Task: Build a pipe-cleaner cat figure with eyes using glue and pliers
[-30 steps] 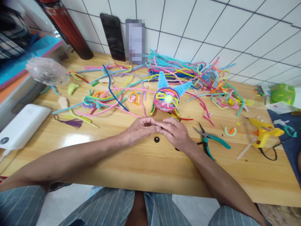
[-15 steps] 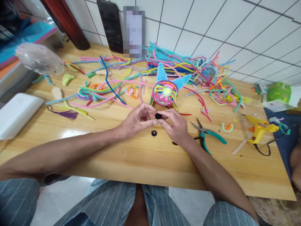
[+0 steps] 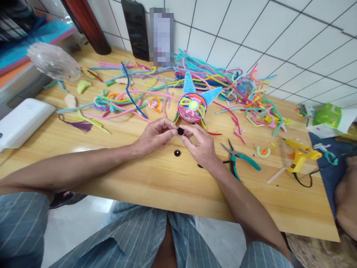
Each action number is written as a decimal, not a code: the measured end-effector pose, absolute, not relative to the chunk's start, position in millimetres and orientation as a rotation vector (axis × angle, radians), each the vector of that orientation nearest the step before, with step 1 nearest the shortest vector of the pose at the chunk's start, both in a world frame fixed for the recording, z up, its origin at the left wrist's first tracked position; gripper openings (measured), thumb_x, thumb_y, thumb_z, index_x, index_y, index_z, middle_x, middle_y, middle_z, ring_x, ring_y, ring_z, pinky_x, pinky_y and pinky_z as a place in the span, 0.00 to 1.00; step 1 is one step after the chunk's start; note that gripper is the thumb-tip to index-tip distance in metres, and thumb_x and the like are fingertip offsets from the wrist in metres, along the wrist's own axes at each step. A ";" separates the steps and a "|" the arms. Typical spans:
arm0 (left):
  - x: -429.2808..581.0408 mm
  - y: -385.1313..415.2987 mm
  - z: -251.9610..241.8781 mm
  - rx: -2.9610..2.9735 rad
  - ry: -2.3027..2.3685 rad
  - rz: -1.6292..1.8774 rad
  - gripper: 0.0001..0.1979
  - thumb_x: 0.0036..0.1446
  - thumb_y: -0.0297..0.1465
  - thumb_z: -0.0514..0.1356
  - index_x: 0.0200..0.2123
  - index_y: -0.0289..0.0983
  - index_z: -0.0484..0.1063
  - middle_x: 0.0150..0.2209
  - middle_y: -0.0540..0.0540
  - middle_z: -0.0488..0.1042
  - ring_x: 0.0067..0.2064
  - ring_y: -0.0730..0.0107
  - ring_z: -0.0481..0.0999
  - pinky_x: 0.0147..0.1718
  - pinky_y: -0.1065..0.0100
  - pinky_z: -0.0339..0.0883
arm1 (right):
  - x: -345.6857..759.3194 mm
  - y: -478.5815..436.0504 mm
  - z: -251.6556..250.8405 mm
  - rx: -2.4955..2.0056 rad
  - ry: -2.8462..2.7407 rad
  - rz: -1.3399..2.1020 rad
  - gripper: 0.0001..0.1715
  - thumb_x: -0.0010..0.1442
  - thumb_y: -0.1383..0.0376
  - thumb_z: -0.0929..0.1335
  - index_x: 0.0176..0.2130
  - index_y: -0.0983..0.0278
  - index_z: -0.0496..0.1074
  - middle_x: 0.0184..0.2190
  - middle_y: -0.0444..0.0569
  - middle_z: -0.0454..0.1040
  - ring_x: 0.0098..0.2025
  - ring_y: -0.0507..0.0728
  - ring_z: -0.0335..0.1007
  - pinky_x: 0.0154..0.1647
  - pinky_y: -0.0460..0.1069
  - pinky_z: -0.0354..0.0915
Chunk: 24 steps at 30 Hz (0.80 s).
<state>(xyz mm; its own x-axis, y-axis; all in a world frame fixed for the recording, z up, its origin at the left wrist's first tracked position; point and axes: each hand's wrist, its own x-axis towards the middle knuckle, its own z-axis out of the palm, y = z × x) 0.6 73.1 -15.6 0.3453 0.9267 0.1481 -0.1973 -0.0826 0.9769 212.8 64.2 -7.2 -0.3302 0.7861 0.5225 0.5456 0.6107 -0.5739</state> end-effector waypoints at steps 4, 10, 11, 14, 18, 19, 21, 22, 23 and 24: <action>0.2 70.6 -14.1 1.371 0.782 1.109 0.19 0.63 0.48 0.70 0.40 0.38 0.74 0.27 0.54 0.69 0.27 0.77 0.65 0.28 0.71 0.59 | 211.2 64.8 -9.1 -1.054 -1.949 0.517 0.12 0.70 0.62 0.73 0.52 0.56 0.82 0.40 0.47 0.85 0.38 0.57 0.81 0.43 0.55 0.81; 2.3 67.5 -19.8 1.534 0.854 1.127 0.14 0.61 0.39 0.70 0.43 0.37 0.74 0.27 0.55 0.69 0.26 0.77 0.63 0.26 0.71 0.59 | 208.0 66.5 -16.0 -0.972 -1.942 0.469 0.10 0.69 0.67 0.72 0.49 0.57 0.82 0.37 0.46 0.83 0.36 0.55 0.80 0.40 0.52 0.78; 2.8 67.9 -20.9 1.541 0.864 1.133 0.14 0.61 0.39 0.70 0.42 0.37 0.74 0.27 0.55 0.69 0.26 0.77 0.63 0.26 0.71 0.59 | 207.1 66.4 -16.3 -0.964 -1.953 0.442 0.11 0.69 0.68 0.72 0.49 0.57 0.82 0.36 0.46 0.82 0.36 0.55 0.79 0.39 0.52 0.77; 3.1 69.8 -22.4 1.557 0.890 1.146 0.11 0.60 0.37 0.69 0.40 0.37 0.74 0.26 0.56 0.68 0.26 0.78 0.63 0.26 0.72 0.58 | 205.3 65.1 -13.9 -0.967 -1.988 0.369 0.12 0.69 0.68 0.72 0.50 0.56 0.81 0.37 0.45 0.83 0.35 0.55 0.80 0.39 0.53 0.78; -0.3 75.4 -18.6 1.519 0.906 1.155 0.11 0.61 0.36 0.68 0.44 0.38 0.74 0.26 0.56 0.70 0.23 0.78 0.64 0.24 0.72 0.58 | 212.0 67.0 -7.9 -1.092 -1.905 0.188 0.13 0.69 0.64 0.74 0.53 0.55 0.79 0.42 0.49 0.82 0.41 0.60 0.80 0.45 0.58 0.79; -1.6 78.2 -16.7 1.500 0.918 1.166 0.11 0.61 0.35 0.67 0.45 0.38 0.74 0.27 0.55 0.71 0.22 0.79 0.64 0.23 0.72 0.57 | 215.9 69.7 -8.2 -1.141 -1.849 0.145 0.15 0.68 0.62 0.75 0.54 0.54 0.79 0.44 0.50 0.81 0.44 0.62 0.80 0.47 0.61 0.80; -4.7 85.9 -12.0 1.470 0.952 1.203 0.11 0.61 0.35 0.67 0.45 0.38 0.76 0.30 0.53 0.75 0.22 0.80 0.64 0.22 0.72 0.56 | 224.9 78.5 -12.5 -1.216 -1.733 0.107 0.24 0.65 0.59 0.78 0.59 0.54 0.75 0.49 0.53 0.80 0.51 0.66 0.79 0.52 0.65 0.79; -6.3 90.9 -9.4 1.463 0.967 1.230 0.10 0.60 0.34 0.68 0.44 0.38 0.77 0.32 0.52 0.77 0.23 0.80 0.64 0.22 0.72 0.56 | 229.4 84.3 -16.4 -1.241 -1.693 0.117 0.30 0.63 0.57 0.79 0.61 0.54 0.73 0.53 0.54 0.78 0.55 0.68 0.79 0.55 0.67 0.78; -7.8 96.3 -6.7 1.458 0.978 1.261 0.09 0.59 0.34 0.68 0.43 0.37 0.78 0.34 0.51 0.78 0.24 0.80 0.64 0.23 0.72 0.56 | 233.4 90.5 -21.0 -1.262 -1.672 0.147 0.36 0.61 0.55 0.80 0.64 0.53 0.71 0.57 0.56 0.77 0.59 0.69 0.77 0.57 0.69 0.77; -9.3 101.9 -4.1 1.455 0.983 1.288 0.09 0.59 0.33 0.69 0.42 0.37 0.78 0.36 0.50 0.79 0.25 0.80 0.65 0.24 0.72 0.57 | 236.6 97.0 -25.8 -1.283 -1.669 0.191 0.41 0.60 0.54 0.81 0.66 0.53 0.68 0.61 0.57 0.75 0.62 0.71 0.76 0.60 0.71 0.76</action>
<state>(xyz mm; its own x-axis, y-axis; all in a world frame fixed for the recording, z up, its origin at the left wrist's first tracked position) -9.3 101.9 -4.1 0.1305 0.9594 0.2500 -0.0122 -0.2506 0.9680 236.6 97.0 -25.8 0.0419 0.8042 0.5929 0.6494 0.4290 -0.6278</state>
